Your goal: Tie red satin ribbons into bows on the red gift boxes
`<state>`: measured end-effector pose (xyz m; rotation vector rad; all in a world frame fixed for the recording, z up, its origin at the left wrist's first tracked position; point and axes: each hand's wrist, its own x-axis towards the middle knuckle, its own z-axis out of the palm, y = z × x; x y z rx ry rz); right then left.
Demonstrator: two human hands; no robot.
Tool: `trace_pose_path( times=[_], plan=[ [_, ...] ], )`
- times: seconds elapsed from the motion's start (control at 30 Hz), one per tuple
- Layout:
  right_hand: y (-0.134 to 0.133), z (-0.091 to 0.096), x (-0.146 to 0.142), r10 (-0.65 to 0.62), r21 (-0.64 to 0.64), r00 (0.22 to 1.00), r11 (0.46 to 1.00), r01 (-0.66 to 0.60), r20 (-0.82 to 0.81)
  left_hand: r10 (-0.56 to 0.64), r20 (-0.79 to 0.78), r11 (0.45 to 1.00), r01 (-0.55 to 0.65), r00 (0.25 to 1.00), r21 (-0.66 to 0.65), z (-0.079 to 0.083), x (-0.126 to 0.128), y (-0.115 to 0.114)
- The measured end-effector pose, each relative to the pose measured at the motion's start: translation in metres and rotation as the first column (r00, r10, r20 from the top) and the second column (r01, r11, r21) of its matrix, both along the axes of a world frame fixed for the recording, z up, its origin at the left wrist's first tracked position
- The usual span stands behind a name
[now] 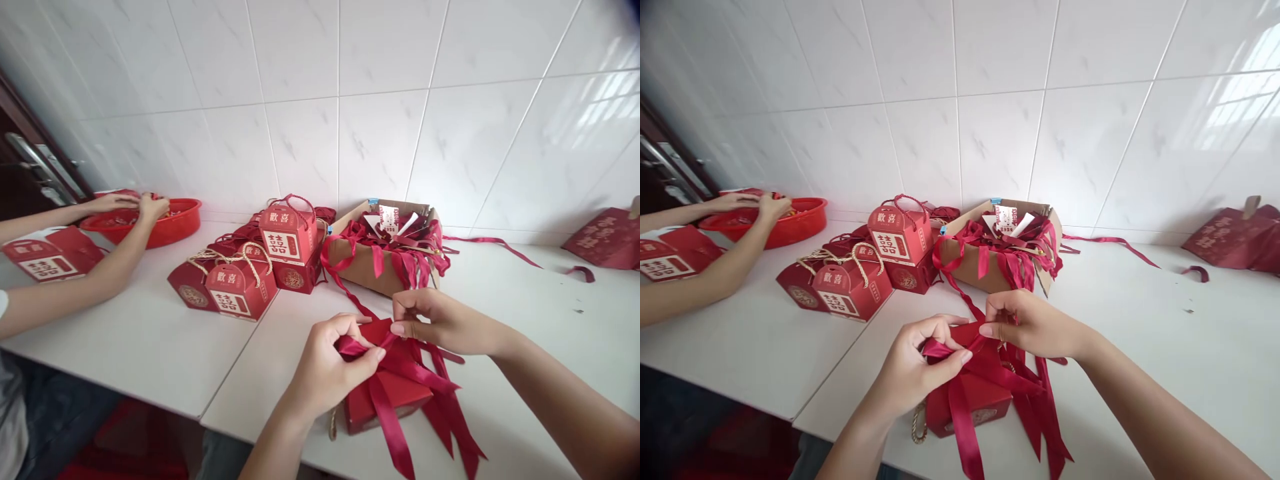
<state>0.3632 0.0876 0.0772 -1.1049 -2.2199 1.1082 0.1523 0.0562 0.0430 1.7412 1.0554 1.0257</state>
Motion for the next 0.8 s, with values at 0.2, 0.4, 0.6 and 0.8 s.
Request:
trace_pose_path(
  times=[0.2, 0.4, 0.6, 0.8],
  plan=[
    [0.0033, 0.0006, 0.0006, 0.014, 0.004, 1.0, 1.0, -0.014, -0.004, 0.007, -0.059, 1.0, -0.007, 0.998, 0.007, 0.0018, 0.0006, 0.002],
    [0.0044, -0.0021, -0.0002, 0.037, -0.082, 0.99, 0.996, -0.048, -0.136, 0.009, -0.053, 0.996, -0.014, 0.999, -0.084, 0.0059, -0.0043, 0.0055],
    [0.0057, -0.0089, -0.0047, 0.035, -0.235, 0.94, 0.965, -0.121, -0.338, 0.026, -0.048, 0.996, -0.03, 0.998, -0.086, 0.0065, -0.0063, 0.0092],
    [0.0095, -0.0075, -0.0009, 0.084, -0.249, 0.951, 0.955, -0.163, -0.299, 0.068, -0.011, 0.994, -0.069, 0.998, -0.09, 0.0081, 0.0, 0.01]
  ],
)
